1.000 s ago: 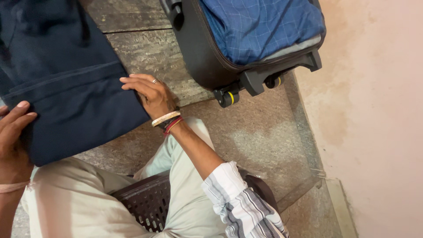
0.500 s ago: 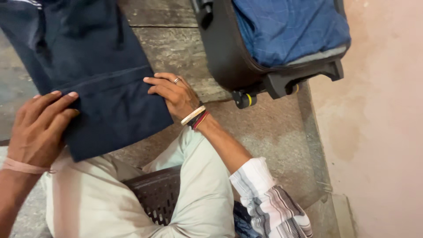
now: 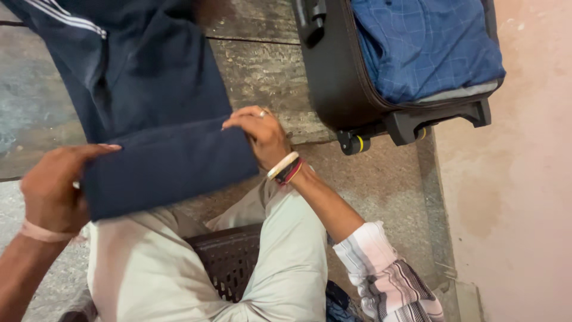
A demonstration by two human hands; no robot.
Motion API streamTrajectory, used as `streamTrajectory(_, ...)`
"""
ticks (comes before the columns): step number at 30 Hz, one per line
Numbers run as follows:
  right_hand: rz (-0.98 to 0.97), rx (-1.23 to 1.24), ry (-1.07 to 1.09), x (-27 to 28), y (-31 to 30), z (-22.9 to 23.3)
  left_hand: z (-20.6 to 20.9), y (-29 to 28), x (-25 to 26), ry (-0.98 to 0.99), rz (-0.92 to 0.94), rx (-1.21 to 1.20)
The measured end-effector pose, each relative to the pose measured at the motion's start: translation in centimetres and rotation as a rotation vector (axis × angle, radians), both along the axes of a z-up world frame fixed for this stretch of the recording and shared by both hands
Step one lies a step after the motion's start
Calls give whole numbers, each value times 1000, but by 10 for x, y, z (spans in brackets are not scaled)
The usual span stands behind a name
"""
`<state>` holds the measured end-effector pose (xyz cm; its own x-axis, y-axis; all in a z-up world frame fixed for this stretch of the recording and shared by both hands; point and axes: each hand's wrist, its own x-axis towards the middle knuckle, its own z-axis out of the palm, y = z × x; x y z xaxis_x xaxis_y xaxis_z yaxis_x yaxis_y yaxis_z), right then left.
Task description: The person folds a blue patterned shirt by smoothing it on a wooden surface, folding the sleeves and sides inward, and then rolling or folding it into a compact rectangle before placing it into a black suitcase.
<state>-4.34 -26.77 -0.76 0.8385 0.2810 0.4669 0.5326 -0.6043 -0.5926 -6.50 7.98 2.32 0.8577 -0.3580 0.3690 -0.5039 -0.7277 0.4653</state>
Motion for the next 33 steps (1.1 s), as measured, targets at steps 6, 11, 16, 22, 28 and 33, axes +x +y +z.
streamTrajectory(6,-325,291,560,41,26,-37,-45,6,33,351,380,-521)
streamTrajectory(11,-319,431,464,38,27,-51,-65,14,34,385,416,-443)
streamTrajectory(16,-351,445,392,33,34,-50,-50,5,28,289,375,-453)
streamTrajectory(22,-354,621,279,18,38,-20,-6,-22,11,-203,336,26)
streamTrajectory(28,-97,-431,-208,3,56,-17,-8,-56,33,-119,115,374)
streamTrajectory(33,-22,-513,32,14,55,-19,-26,-74,49,26,-25,211)
